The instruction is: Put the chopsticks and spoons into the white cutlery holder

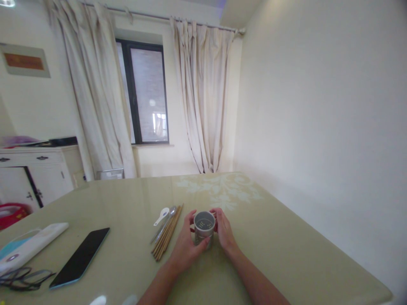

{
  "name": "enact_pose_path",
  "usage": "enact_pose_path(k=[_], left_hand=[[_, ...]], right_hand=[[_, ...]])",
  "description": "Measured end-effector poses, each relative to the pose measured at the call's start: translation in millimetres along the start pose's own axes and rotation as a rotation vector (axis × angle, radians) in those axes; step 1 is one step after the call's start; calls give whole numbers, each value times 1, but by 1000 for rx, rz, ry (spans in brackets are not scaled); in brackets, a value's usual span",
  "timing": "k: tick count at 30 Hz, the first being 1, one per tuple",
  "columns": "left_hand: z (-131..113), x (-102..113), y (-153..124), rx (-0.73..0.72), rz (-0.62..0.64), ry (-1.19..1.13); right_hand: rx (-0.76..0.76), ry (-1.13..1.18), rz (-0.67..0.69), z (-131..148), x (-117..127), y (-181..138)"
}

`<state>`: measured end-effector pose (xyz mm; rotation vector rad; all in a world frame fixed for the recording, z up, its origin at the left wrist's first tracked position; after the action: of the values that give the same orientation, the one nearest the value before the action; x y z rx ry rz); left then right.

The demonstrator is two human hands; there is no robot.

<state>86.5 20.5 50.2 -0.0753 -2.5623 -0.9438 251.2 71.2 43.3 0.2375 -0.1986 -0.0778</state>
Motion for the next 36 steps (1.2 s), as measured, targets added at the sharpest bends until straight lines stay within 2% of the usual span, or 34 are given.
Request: enact_pose_path(k=[5,10,14,19,21,24,27,29,32,36], left_hand=[[-7,-2,2,32,90,-115],[-11,0,1,9,129,-194],[-13,4,0,21,100,-205],[-9,8,3,79,7,-214],[-2,18,7,96,-59,-89],[12,39,11,128,-112,337],[23,54,10,170,-31,791],[29,59,6,231,54,1000],[34,64,-1,334,134,1158],[39,71,-6,407,130,1186]], right_hand=[[-37,151,43,1,3,1],[-73,160,91,3,1,1],[-77,166,107,9,2,-1],[-108,182,102,11,2,-5],[-133,188,108,9,1,-7],[-161,206,130,5,-1,-7],[-189,229,192,3,-6,-7],[-201,229,217,3,-7,-8],[-209,210,216,7,-6,-12],[-225,207,222,10,-5,-15]])
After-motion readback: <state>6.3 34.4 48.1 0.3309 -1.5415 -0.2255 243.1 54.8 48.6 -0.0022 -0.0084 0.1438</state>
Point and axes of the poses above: each hand's wrist, its own y-axis towards the middle knuckle, its own x-axis out of the back of the hand, z = x × y, the point moved 6 cm from there along y, towards the middle knuckle, and after that the axes turned 8 degrees about -x, right-handed, at the moved point
